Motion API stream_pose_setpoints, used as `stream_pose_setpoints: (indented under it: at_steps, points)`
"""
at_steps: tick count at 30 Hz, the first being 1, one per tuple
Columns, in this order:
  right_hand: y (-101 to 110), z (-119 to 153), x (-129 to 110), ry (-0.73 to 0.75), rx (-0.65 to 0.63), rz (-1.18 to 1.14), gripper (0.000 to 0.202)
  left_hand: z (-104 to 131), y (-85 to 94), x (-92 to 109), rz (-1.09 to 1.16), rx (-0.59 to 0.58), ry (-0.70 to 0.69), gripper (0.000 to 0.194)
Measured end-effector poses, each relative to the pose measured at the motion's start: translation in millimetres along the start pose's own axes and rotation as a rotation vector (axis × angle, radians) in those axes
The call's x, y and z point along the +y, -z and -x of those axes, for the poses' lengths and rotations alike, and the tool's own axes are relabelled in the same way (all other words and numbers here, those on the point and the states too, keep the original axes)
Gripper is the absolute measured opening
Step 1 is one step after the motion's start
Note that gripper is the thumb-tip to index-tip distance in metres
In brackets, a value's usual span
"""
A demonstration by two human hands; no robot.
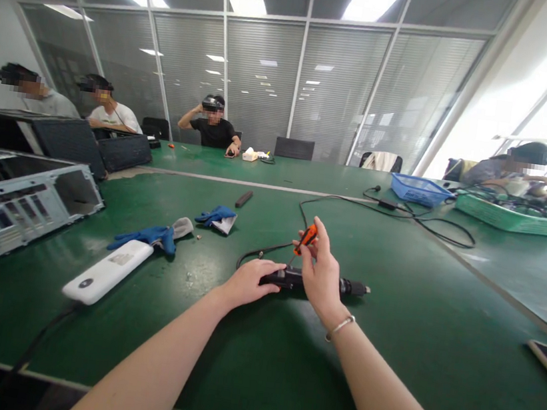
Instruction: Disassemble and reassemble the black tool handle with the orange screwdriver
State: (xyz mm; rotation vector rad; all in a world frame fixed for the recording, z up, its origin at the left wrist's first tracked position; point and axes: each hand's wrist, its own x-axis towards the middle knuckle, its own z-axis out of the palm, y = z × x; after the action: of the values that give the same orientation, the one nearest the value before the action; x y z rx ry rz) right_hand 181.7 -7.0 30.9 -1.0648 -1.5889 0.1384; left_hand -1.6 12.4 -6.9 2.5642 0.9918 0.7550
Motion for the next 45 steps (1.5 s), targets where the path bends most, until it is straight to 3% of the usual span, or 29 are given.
stream_pose_setpoints:
  at_steps: [5, 11, 17, 22, 28, 33, 39, 45]
  points:
    - [6.1, 1.0, 4.3, 0.069, 0.080, 0.114, 0.058, 0.4, 2.9, 2.9, -0.001, -0.006, -0.014, 0.052]
    - [4.1, 2.9, 1.3, 0.050, -0.012, -0.004, 0.060, 2.5, 3.6, 3.5, -0.010, -0.001, -0.007, 0.054]
    - [5.6, 4.4, 5.8, 0.121, 0.102, 0.117, 0.050, 3.8, 4.0, 4.0, -0.022, -0.005, -0.012, 0.055]
    - [4.7, 7.3, 3.8, 0.104, -0.025, 0.039, 0.055, 3.0, 5.5, 5.2, -0.017, -0.016, -0.008, 0.053]
    - [3.5, 8.2, 5.9, 0.120, 0.084, 0.121, 0.049, 2.9, 4.1, 2.4, -0.013, -0.028, -0.003, 0.053]
    - [2.4, 8.2, 4.0, 0.086, -0.014, -0.005, 0.056, 3.2, 3.0, 1.4, -0.022, -0.017, -0.001, 0.054]
    - [4.0, 5.7, 3.6, 0.112, 0.086, 0.100, 0.050, 4.0, 5.6, 4.6, -0.012, -0.025, -0.004, 0.055]
    - [4.7, 6.6, -0.2, 0.096, -0.016, 0.006, 0.056, 4.3, 5.7, 4.5, -0.021, -0.018, -0.007, 0.054]
